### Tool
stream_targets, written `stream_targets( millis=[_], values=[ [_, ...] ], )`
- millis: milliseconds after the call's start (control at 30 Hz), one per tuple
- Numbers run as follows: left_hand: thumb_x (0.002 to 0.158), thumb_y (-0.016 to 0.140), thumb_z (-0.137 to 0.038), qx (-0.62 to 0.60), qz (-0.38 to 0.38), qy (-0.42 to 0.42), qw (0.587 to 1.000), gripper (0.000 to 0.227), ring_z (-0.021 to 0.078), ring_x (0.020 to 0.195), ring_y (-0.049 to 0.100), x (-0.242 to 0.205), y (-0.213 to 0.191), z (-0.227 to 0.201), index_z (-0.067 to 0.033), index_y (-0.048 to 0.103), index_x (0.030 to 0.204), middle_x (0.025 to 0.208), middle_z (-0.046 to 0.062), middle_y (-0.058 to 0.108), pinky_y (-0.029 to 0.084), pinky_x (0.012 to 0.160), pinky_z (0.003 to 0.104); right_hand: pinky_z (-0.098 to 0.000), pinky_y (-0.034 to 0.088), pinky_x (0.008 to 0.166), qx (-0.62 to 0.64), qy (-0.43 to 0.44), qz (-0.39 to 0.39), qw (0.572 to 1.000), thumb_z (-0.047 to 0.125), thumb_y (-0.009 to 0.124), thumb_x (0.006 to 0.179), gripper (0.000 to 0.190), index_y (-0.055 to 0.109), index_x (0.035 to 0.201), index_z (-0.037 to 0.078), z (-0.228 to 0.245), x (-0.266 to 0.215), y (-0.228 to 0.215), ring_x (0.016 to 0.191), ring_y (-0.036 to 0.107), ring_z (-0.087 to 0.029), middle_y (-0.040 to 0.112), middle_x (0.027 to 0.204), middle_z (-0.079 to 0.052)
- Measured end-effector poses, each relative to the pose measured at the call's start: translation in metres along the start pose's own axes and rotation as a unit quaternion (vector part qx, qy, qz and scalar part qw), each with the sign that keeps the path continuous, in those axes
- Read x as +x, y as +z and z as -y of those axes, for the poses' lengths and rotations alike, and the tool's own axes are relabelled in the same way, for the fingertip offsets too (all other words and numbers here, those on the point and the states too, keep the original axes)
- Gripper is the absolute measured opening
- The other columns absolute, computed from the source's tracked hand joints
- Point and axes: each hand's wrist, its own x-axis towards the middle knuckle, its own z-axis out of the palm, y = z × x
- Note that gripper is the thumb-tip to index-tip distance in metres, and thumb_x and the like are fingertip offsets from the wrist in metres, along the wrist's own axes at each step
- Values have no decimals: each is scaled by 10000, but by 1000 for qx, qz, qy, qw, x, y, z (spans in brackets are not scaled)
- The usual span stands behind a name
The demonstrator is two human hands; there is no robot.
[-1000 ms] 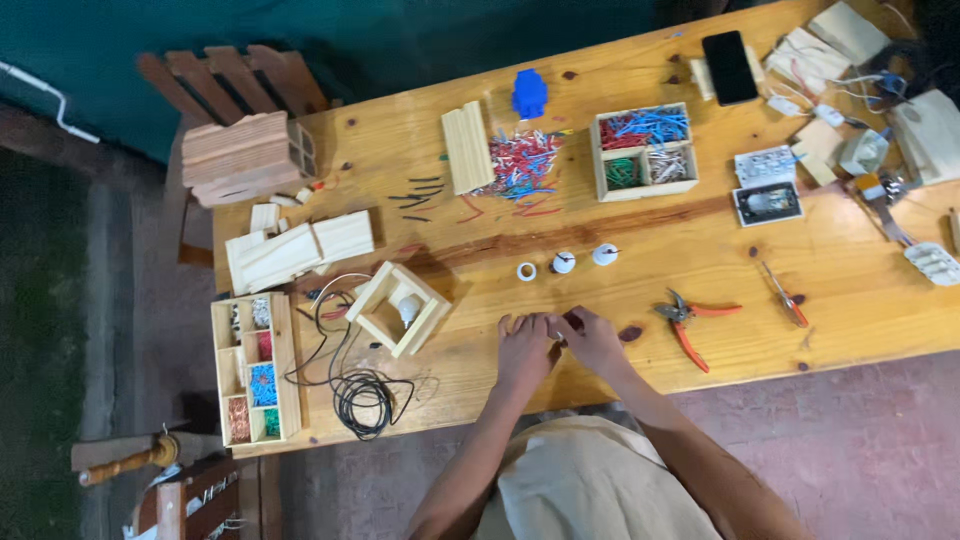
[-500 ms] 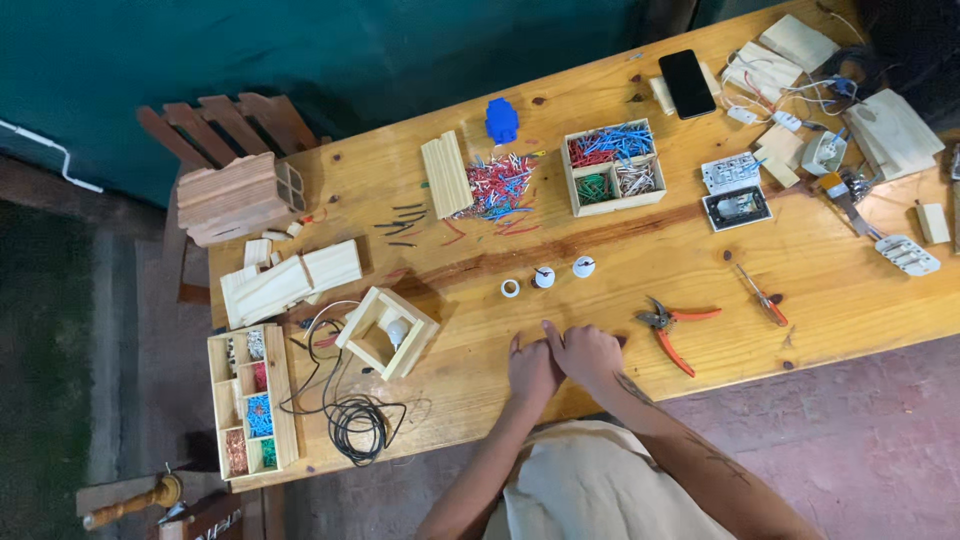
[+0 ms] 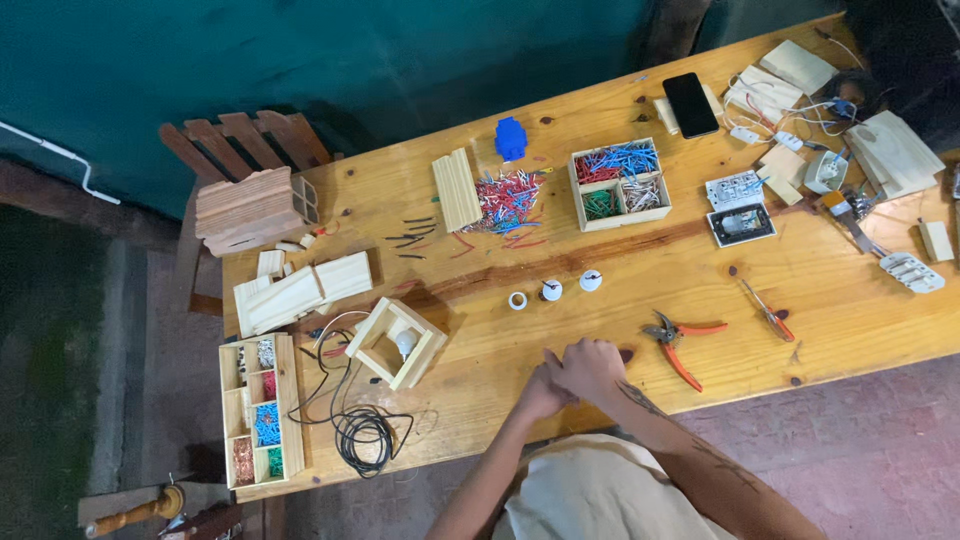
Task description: The person assembles small white cylindrical electrical components on a wooden workbench. They use a screwdriver to tighten screws on the components and pliers to strip the ends of red and black wires. The person handles several components one at a time, placing them in a row on the table.
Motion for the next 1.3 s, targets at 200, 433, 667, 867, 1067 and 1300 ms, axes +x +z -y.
stream_targets(
  millis=[200, 433, 667, 867, 1067, 1300],
  values=[
    [709, 831, -173, -88, 107, 41, 990, 379, 365, 823, 723, 10, 0, 54, 123, 692, 900, 823, 222, 711, 502, 962, 404, -436, 581, 639, -26, -141, -104, 984, 537, 487, 858, 538, 785, 698, 118, -6, 9, 25, 661, 748, -335, 713, 625, -133],
    [813, 742, -113, -66, 113, 202, 971, 150, 373, 706, 587, 27, -21, 86, 27, 701, 777, 730, 201, 663, 465, 748, 444, -367, 555, 566, 11, -360, -292, 886, 412, 591, 880, 326, 626, 741, 120, -18, 28, 54, 563, 681, -258, 610, 557, -90],
    [791, 668, -155, -19, 97, 115, 988, 99, 261, 740, 654, -5, -66, -22, -84, 671, 722, 680, 67, 657, 480, 848, 310, -379, 585, 666, 171, -329, -265, 890, 447, 722, 906, 320, 654, 915, 135, -20, 7, 30, 739, 723, -272, 660, 717, -71],
    [818, 701, -249, 307, -80, 113, 942, 80, 282, 802, 769, 19, -49, -9, -179, 677, 788, 730, 44, 738, 340, 1172, 402, -438, 560, 675, 259, -54, -32, 964, 602, 586, 968, 575, 602, 757, 68, -17, 16, 8, 733, 746, -356, 693, 656, -149],
    [851, 657, -249, 362, -116, 105, 919, 100, 276, 755, 780, 8, -42, -12, -149, 660, 840, 684, 72, 734, 317, 1191, 417, -286, 585, 663, 340, -39, 97, 935, 491, 565, 988, 450, 673, 769, 113, -19, 15, -1, 617, 765, -140, 773, 681, -13],
    [735, 787, -216, 310, -133, 84, 938, 195, 311, 820, 781, 11, -48, 4, -121, 682, 868, 730, 77, 750, 418, 1132, 321, -417, 603, 864, 271, -131, 119, 946, 175, 597, 983, 185, 662, 1104, 51, -6, 10, -26, 1008, 761, -322, 765, 991, -157]
  ],
)
